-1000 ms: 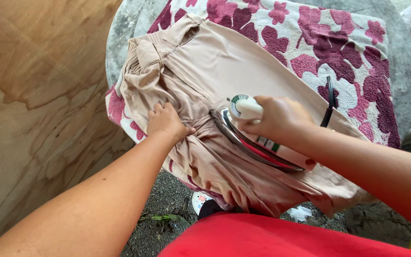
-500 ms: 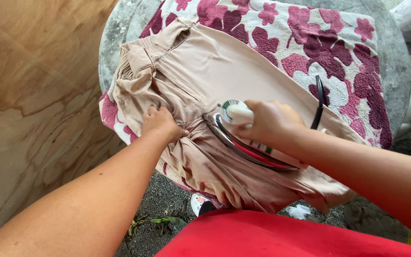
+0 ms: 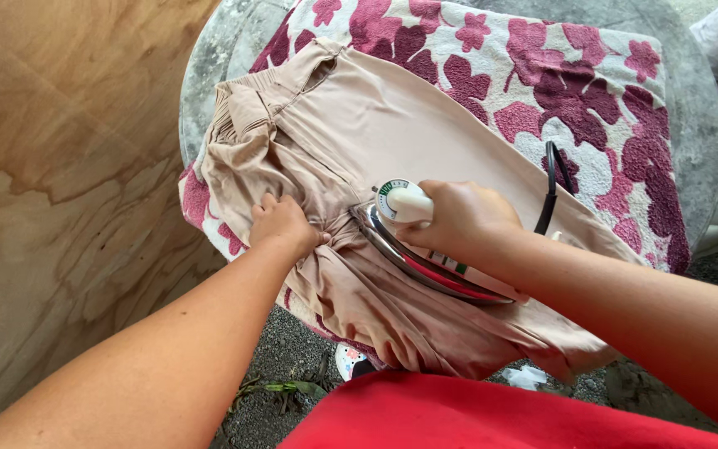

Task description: The person irons a pair of beige shorts on a floral-patterned cloth laid over a round table. They repeatedly smooth the fabric with their hands and use a steam iron to press the waistband, legs, and seams, repositioning the garment several times to cover different areas.

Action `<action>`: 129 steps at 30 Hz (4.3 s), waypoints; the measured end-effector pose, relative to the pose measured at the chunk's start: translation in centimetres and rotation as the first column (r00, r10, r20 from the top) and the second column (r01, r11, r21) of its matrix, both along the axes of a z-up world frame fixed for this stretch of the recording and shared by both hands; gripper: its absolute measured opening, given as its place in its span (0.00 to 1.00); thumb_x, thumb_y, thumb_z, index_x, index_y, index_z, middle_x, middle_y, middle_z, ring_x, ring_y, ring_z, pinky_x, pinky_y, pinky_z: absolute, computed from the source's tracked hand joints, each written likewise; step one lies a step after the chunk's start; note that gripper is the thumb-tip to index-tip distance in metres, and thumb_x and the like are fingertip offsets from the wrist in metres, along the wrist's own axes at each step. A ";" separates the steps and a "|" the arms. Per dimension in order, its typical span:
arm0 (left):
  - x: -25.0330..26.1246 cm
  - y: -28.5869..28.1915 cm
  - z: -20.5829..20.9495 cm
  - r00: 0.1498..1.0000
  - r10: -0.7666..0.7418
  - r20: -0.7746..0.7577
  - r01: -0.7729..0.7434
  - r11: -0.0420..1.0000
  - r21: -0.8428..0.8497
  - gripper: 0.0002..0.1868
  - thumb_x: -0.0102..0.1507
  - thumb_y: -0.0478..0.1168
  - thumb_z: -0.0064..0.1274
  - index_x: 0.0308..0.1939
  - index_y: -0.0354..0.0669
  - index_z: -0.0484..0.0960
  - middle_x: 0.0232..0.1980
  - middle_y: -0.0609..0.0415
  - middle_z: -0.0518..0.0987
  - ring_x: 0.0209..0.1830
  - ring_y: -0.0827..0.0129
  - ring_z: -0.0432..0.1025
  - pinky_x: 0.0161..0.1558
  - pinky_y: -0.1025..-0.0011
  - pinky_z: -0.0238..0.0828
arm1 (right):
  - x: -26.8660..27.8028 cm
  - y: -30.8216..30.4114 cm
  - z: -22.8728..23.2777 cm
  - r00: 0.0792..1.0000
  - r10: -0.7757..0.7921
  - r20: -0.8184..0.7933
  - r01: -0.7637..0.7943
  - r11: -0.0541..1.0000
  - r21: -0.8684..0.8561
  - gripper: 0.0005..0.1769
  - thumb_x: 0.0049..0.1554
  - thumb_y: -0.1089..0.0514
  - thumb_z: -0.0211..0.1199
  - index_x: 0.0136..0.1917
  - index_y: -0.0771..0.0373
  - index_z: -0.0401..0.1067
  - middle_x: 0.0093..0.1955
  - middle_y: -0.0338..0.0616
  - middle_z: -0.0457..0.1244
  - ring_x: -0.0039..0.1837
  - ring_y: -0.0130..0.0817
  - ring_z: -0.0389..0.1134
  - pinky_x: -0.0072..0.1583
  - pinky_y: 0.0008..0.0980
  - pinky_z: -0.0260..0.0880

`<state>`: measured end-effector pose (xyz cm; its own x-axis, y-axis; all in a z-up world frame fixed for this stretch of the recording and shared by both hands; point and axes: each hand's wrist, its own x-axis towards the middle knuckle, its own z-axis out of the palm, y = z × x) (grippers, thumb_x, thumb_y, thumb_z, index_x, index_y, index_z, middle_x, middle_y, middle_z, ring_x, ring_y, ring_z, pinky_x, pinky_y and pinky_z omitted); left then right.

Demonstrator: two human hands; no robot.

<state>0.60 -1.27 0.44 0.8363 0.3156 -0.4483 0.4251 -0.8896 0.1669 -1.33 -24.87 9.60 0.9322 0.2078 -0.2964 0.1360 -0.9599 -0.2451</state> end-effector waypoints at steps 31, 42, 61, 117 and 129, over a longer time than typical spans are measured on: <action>-0.2 0.1 -0.6 1.000 0.001 -0.028 -0.001 1.000 0.016 0.51 0.51 0.60 0.74 0.70 0.40 0.67 0.78 0.46 0.55 0.78 0.51 0.51 0.71 0.61 0.58 | -3.5 -13.6 -1.7 0.914 -0.373 0.161 0.382 0.924 -0.027 0.32 0.48 0.33 0.70 0.61 0.48 0.80 0.46 0.48 0.74 0.48 0.46 0.75 0.50 0.46 0.74; -0.8 -0.4 -2.1 0.999 0.028 0.038 -0.029 0.999 0.035 0.49 0.51 0.56 0.73 0.69 0.41 0.67 0.77 0.47 0.57 0.76 0.51 0.53 0.71 0.62 0.57 | 14.2 -6.0 -5.9 0.916 -0.219 0.337 0.229 0.973 0.011 0.36 0.48 0.30 0.74 0.53 0.63 0.78 0.46 0.57 0.71 0.49 0.53 0.74 0.50 0.48 0.73; -0.2 -0.4 -1.1 0.999 0.032 -0.025 -0.031 0.999 0.027 0.49 0.50 0.59 0.74 0.68 0.42 0.70 0.77 0.48 0.56 0.76 0.52 0.52 0.71 0.61 0.57 | 8.6 -16.7 -7.0 0.923 -0.307 0.232 0.343 0.930 -0.130 0.37 0.58 0.27 0.61 0.56 0.64 0.77 0.43 0.55 0.71 0.43 0.49 0.75 0.43 0.46 0.75; -2.4 -0.3 -3.4 0.976 -0.021 0.219 0.025 1.000 -0.018 0.43 0.56 0.52 0.69 0.66 0.35 0.67 0.72 0.42 0.61 0.74 0.47 0.55 0.71 0.59 0.58 | 9.1 -8.8 -5.5 0.912 -0.200 0.359 0.210 0.978 0.012 0.36 0.51 0.27 0.70 0.52 0.62 0.78 0.45 0.57 0.71 0.47 0.54 0.73 0.50 0.50 0.72; -1.8 -1.8 -1.4 0.994 0.051 0.093 -0.051 0.999 -0.008 0.41 0.57 0.50 0.68 0.67 0.37 0.66 0.73 0.43 0.61 0.74 0.47 0.57 0.70 0.57 0.60 | 10.8 -19.0 -5.4 0.932 -0.237 0.274 0.258 0.965 -0.045 0.37 0.49 0.27 0.71 0.57 0.56 0.79 0.48 0.55 0.72 0.51 0.54 0.73 0.54 0.51 0.72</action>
